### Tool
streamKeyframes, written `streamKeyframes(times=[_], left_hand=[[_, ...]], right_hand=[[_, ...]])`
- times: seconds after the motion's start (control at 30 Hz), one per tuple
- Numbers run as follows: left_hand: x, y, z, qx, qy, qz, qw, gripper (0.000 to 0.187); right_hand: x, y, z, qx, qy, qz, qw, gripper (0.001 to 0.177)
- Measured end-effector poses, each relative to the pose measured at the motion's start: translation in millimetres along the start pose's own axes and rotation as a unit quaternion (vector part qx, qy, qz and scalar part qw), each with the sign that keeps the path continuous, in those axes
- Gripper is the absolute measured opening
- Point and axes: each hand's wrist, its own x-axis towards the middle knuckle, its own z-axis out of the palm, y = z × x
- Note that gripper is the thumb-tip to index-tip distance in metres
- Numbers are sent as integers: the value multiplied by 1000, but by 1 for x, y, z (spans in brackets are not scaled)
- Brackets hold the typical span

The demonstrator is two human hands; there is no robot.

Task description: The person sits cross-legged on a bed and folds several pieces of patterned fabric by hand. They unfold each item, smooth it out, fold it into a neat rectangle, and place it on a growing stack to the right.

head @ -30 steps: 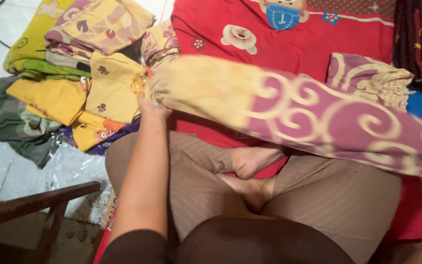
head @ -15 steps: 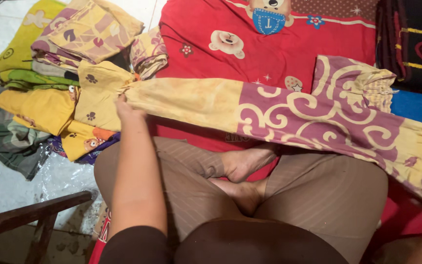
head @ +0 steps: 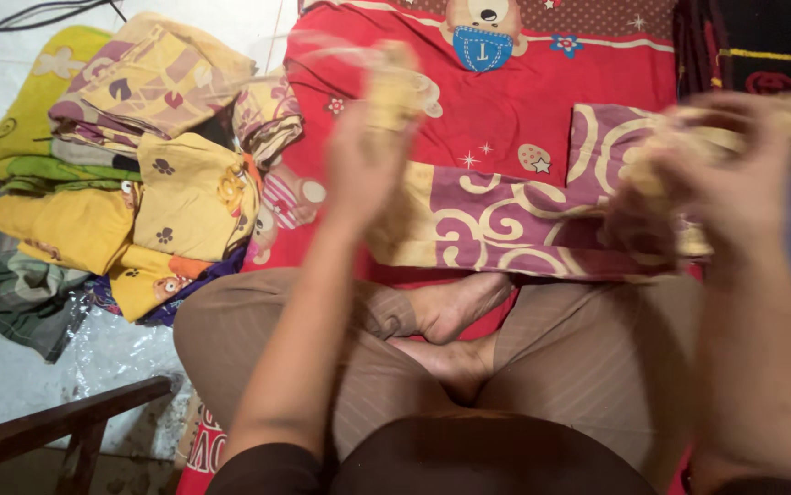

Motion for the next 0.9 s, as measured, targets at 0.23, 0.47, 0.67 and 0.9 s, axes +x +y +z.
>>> streamKeyframes(times=[0.23,0.47,0.67,0.9], left_hand=[[-18,64,29,93,-134,111,980,48],[-18,67,10,74,-148,124,978,58],[-14,78,6,24,-151,207,966,50],[-26,33,27,135,36,107,984,56]], right_hand=[[1,-37,122,342,-265,64,899,54],[-13,-67,128,79,-183,-82,977,53],[8,-92,109,-155,-131,-286,937,46],[37,-84,71,-102,-71,-250,960,26]])
